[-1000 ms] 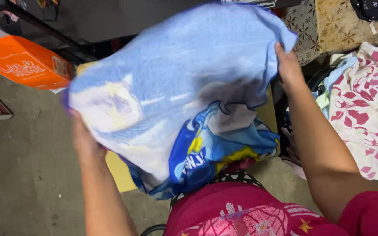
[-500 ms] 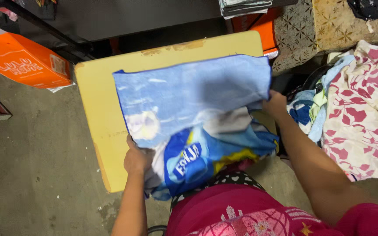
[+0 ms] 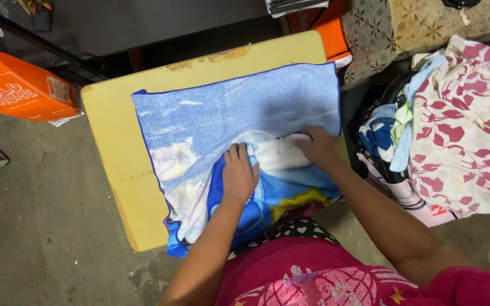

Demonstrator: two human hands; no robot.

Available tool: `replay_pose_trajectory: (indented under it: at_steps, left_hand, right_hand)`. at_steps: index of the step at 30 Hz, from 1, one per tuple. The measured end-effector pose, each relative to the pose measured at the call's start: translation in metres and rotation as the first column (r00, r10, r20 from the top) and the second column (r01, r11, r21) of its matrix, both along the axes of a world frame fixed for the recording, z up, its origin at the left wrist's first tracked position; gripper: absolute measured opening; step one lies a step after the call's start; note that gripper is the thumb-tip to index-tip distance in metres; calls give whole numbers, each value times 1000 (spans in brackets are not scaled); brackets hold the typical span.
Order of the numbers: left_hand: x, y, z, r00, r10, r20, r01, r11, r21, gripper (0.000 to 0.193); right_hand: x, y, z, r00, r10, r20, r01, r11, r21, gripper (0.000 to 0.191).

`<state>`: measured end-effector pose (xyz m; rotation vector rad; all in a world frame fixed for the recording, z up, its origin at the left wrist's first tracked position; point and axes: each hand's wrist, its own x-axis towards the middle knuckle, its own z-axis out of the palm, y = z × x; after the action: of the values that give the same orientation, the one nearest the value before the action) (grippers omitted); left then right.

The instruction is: The person folds a red striped towel on a small table, smooths it, and stacks it on the desk. They then fold a blue SpongeBob-printed towel the same way and stack it, and finally begin folding a pink floral pillowcase.

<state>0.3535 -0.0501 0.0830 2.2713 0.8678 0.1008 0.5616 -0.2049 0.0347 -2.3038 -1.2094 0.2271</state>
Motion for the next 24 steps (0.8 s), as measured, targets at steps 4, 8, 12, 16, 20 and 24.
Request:
replay_pose_trajectory:
  at_steps: [4, 8, 12, 16, 20, 24]
  left_hand:
    - [19, 3, 18, 956, -120, 268, 146, 986, -80, 70]
    - [34, 11, 41, 853, -404, 331, 474, 865, -166, 53]
    - [23, 41, 45, 800, -598, -55, 549, 766, -334, 29]
    - [-45, 101, 40, 837, -528, 141, 520, 849, 95, 50]
    - [-111, 157, 60, 917, -268, -294, 180, 939, -293, 56]
    - [-138, 209, 85, 979, -84, -184, -15, 878, -479, 38]
  right_hand:
    - [17, 1, 46, 676, 92, -731, -235, 967, -95, 32]
    - [37, -10, 94, 328, 294, -897, -455, 882, 123, 22]
    - [76, -22, 104, 248, 231, -941, 269, 916, 296, 20]
    - [124, -50, 97, 111, 540, -834, 547, 667, 505, 24]
    - [154, -59, 84, 186, 372, -909, 536, 737, 411, 29]
    - [163, -37, 68, 186, 207, -960, 501, 821, 274, 43]
